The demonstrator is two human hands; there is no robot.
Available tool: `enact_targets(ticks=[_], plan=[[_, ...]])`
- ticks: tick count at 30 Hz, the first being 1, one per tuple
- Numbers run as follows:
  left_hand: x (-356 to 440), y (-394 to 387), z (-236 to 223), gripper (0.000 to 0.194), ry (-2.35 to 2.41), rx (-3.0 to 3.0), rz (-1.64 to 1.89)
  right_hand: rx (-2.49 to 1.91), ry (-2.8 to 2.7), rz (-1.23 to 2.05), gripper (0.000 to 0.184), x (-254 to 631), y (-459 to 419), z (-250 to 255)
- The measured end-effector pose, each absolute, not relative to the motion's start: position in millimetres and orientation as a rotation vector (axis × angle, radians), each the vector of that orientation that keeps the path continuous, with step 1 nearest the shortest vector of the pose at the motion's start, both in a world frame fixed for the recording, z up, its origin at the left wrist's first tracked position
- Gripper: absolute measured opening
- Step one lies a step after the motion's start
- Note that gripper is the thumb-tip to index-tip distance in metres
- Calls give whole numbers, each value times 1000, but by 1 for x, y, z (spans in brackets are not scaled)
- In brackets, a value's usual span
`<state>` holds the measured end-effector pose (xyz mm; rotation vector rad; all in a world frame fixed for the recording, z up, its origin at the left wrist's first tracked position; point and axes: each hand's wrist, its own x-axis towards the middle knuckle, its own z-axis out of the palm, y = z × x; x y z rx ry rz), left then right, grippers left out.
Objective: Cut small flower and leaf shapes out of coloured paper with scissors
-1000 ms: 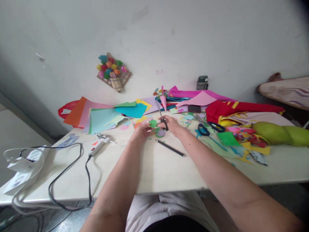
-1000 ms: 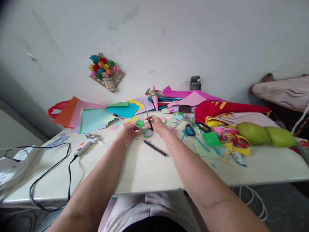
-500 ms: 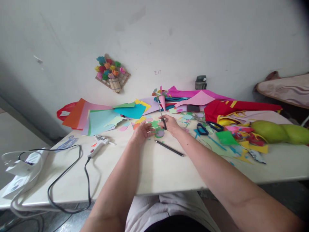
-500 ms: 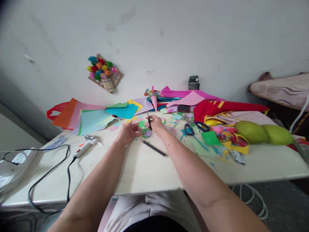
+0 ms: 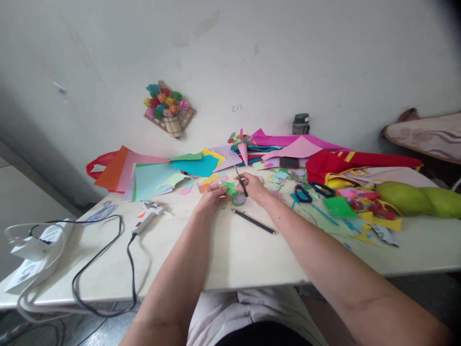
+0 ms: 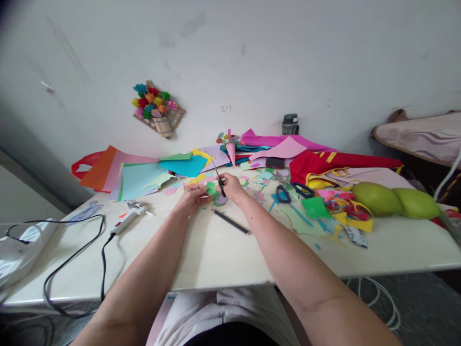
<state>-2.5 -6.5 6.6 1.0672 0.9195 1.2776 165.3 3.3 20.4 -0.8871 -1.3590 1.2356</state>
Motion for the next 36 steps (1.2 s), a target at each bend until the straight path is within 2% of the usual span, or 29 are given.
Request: enact_targets(ticks=[11, 19, 25, 32, 36], plan=[[-5, -8, 10, 31, 963, 1226, 1387, -949, -984, 1254, 23, 185, 7, 34], [-2, -7, 10, 42, 1040, 1271, 1364, -803, -1041, 1388, 26, 181, 6, 30], [1, -9, 10, 38, 1041, 1350, 1375, -678, -1119, 1479, 31, 179, 7, 25], [1, -5, 8, 46, 1116, 1293, 1454, -652, -1154, 1327, 37, 191, 13, 35], [-2, 0, 5, 39, 1185, 1207, 1544, -735, -1116, 1142, 41, 211, 21, 42]])
